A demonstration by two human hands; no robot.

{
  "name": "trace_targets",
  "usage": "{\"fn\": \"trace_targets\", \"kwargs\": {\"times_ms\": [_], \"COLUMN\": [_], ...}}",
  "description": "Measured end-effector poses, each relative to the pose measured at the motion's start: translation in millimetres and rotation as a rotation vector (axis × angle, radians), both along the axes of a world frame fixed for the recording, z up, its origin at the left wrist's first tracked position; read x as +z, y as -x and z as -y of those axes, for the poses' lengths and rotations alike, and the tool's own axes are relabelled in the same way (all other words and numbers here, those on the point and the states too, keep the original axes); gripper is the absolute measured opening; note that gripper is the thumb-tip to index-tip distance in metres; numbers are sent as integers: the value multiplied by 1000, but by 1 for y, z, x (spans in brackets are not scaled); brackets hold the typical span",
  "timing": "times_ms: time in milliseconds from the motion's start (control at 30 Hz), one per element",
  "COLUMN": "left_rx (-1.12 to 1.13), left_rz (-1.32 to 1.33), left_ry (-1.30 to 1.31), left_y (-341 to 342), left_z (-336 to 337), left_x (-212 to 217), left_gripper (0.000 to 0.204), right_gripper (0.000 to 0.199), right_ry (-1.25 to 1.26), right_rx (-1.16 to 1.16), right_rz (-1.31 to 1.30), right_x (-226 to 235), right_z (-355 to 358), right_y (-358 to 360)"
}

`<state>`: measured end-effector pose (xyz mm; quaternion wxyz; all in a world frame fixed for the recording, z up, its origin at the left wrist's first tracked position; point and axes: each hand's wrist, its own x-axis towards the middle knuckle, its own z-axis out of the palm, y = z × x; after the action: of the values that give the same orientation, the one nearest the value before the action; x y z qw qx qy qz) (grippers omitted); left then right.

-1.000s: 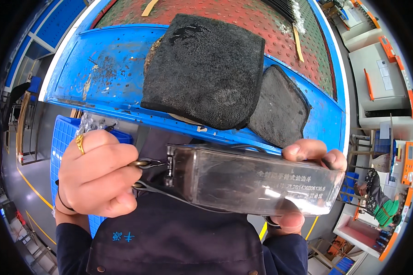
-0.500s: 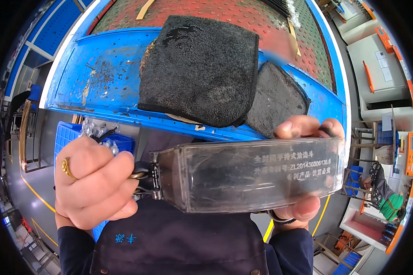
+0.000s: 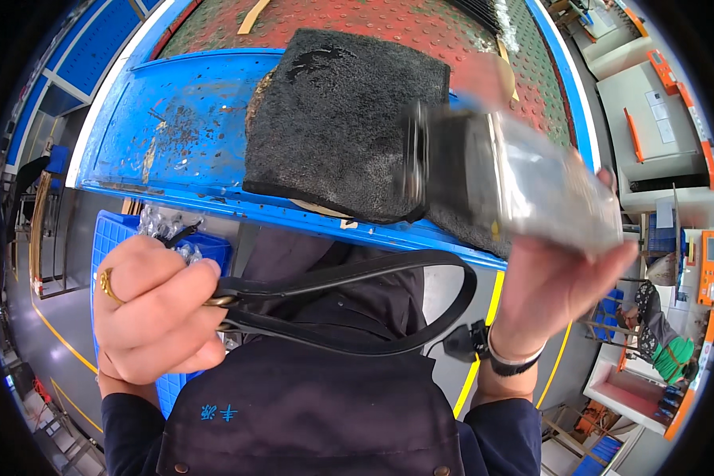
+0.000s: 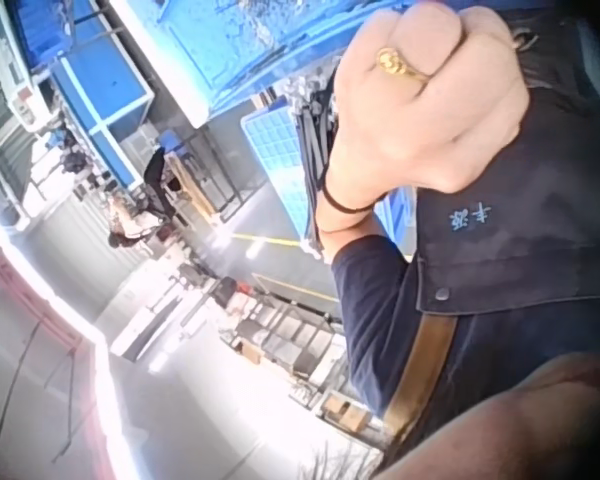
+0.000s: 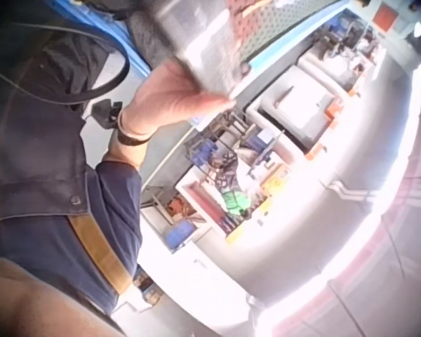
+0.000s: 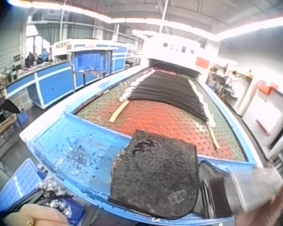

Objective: The person picks black cables from a blue bin, threads one end through a metal hook, and secures it using a transparent plastic clip. The person repeats this process for multiple cables, placing the finished assemblies onto a conveyor belt.

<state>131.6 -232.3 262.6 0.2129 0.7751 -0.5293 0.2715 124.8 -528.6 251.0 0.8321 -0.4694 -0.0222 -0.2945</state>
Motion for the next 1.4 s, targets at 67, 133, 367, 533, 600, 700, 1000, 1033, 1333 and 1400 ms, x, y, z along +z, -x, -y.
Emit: {"fn": "trace_targets", "kwargs": {"times_ms": [67, 133, 367, 533, 600, 700, 1000, 1033, 1333, 1400], "left_rx": [24, 25, 23, -20, -27, -22, -29, -26, -14, -14], "left_rz": [26, -55, -183, -176, -150, -110, -105, -100, -78, -68], "left_ry": [119, 94, 31, 53, 57, 102, 71, 81, 71, 77], "left_y": [-4, -1, 8, 6, 4, 1, 3, 3, 4, 4], "left_z": [5, 1, -4, 7, 12, 19, 33, 35, 42, 41], "left_x": [-7, -6, -13, -16, -18, -25, -21, -22, -20, -20], "left_gripper": [16, 16, 18, 16, 16, 15, 23, 23, 19, 18], "right_gripper": [49, 44, 62, 48, 34, 29, 44, 46, 52, 51], "right_ry": [-6, 137, 859, 1198, 1440, 1830, 1581, 1515, 1884, 1917], "right_rx": [376, 305, 88, -179, -327, -459, -389, -378, -38, -33], "right_rz": [66, -110, -260, -296, -235, -322, -88, -16, 438, 421], "right_x": [-6, -12, -25, -29, -27, -33, 0, 0, -5, -3], "right_z": [15, 11, -3, 23, 37, 43, 16, 6, -29, -30], "right_y": [-17, -37, -70, -51, -32, -6, 31, 39, 45, 45]}}
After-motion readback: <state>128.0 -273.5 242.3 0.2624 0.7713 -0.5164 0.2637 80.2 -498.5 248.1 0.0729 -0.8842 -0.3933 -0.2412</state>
